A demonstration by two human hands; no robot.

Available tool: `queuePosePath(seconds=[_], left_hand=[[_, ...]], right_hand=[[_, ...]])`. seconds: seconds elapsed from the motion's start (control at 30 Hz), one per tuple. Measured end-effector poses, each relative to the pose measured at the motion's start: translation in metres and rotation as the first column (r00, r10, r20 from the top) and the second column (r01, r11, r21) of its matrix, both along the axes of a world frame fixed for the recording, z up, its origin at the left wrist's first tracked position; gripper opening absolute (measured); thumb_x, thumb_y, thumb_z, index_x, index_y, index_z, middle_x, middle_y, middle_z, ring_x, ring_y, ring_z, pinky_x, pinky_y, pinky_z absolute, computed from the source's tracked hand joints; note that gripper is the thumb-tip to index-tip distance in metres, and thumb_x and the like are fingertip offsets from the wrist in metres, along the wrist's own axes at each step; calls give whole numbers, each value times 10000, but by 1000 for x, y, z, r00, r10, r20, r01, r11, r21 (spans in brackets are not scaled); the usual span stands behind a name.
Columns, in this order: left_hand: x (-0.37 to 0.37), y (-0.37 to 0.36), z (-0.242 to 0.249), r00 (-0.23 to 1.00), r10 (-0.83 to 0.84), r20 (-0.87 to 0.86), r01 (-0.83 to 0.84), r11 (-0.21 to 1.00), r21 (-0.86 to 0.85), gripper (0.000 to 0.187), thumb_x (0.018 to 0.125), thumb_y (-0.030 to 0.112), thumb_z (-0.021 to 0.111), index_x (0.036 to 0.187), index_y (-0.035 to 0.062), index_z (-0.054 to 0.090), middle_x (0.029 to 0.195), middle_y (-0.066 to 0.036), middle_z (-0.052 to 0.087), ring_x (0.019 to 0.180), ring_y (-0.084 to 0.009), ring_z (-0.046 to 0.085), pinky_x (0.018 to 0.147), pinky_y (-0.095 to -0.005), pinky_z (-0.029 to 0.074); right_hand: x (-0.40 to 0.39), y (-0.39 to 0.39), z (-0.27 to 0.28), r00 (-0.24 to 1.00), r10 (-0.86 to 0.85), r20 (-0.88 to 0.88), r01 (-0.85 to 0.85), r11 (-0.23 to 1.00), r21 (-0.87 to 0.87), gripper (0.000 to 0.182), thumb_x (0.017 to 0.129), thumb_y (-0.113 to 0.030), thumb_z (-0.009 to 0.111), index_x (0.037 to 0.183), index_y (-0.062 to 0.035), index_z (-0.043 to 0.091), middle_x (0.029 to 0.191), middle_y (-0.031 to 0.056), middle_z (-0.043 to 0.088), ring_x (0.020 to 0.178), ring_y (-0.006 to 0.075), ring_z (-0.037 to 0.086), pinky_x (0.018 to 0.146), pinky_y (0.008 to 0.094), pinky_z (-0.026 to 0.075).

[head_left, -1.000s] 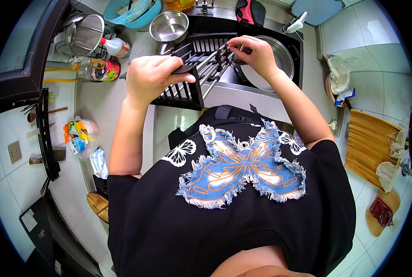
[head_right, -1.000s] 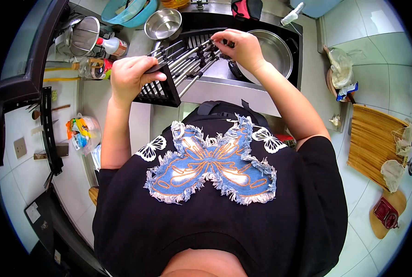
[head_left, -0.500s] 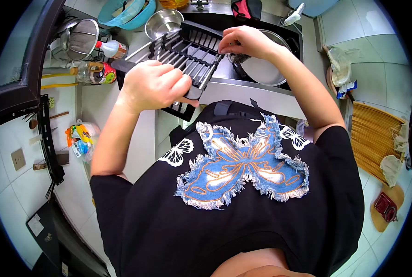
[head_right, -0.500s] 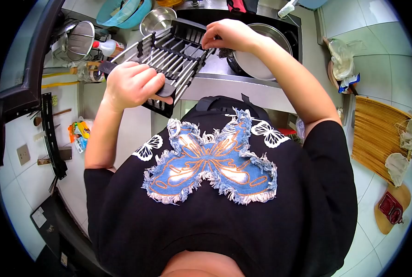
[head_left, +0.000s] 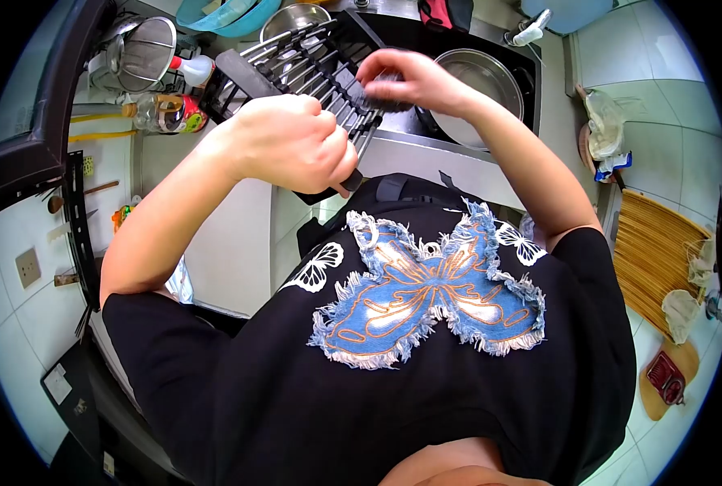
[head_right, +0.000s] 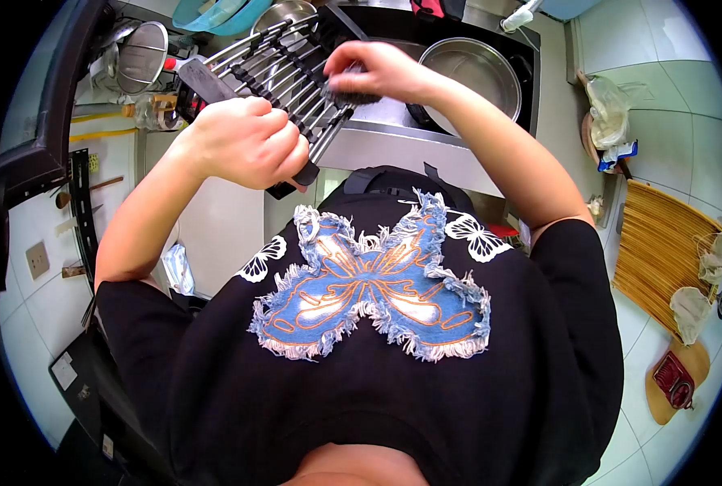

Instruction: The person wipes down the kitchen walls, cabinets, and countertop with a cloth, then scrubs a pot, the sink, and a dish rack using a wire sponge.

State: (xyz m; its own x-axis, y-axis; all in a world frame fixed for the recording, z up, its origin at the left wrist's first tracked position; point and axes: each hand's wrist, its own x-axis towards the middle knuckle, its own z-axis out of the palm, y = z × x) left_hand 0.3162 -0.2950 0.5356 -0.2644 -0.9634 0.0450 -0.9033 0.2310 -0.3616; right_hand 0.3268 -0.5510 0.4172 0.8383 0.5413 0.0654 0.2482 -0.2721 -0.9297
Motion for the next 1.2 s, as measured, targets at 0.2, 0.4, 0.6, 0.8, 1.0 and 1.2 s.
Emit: queuePosePath(seconds=[0.2,0.4,0.6,0.8,1.0,1.2], left_hand=[[5,-12,3,994,-97,-54,98,995,11,317,766,387,689,715,100,564,637,37,498,575,-124,519,515,-266,392],[3,-22,5,984,-153,-91,156,988,23,172,717,244,649,694,97,565,604,43,449,559,-117,498,502,-269,349],[6,-18,5,988,-135,-68,137,990,22,252,732,319,674,687,98,562,602,44,449,553,-120,498,508,-268,361],[6,-22,6,983,-142,-118,152,985,77,259,736,318,674,676,95,557,598,43,451,560,-123,516,511,-273,380],[3,-23,11,983,-163,-81,170,981,91,240,733,293,666,664,102,538,594,44,432,555,-124,512,515,-275,385],[5,-23,14,984,-148,-95,157,983,94,285,726,343,681,668,105,533,592,46,424,555,-126,511,509,-278,383]], right_hand=[[20,3,3,938,317,-143,-345,897,-278,184,819,-92,772,993,-40,743,961,74,708,950,209,665,898,342,518],[29,1,-27,939,308,152,-248,914,-322,142,804,-37,733,947,-30,734,946,108,698,925,279,676,864,370,539],[29,-16,-17,952,135,275,-72,971,-226,117,837,-31,726,953,-38,733,984,84,682,927,245,675,872,342,548],[28,-6,1,935,329,135,-210,818,-535,168,788,-75,771,951,-118,783,915,43,652,880,241,660,797,357,537],[29,10,-1,876,481,33,-363,703,-611,204,730,-97,784,924,-156,807,890,30,644,850,231,675,721,366,528],[33,12,-5,865,501,43,-376,701,-605,147,725,-95,773,867,-128,795,876,40,645,826,233,677,702,368,527]])
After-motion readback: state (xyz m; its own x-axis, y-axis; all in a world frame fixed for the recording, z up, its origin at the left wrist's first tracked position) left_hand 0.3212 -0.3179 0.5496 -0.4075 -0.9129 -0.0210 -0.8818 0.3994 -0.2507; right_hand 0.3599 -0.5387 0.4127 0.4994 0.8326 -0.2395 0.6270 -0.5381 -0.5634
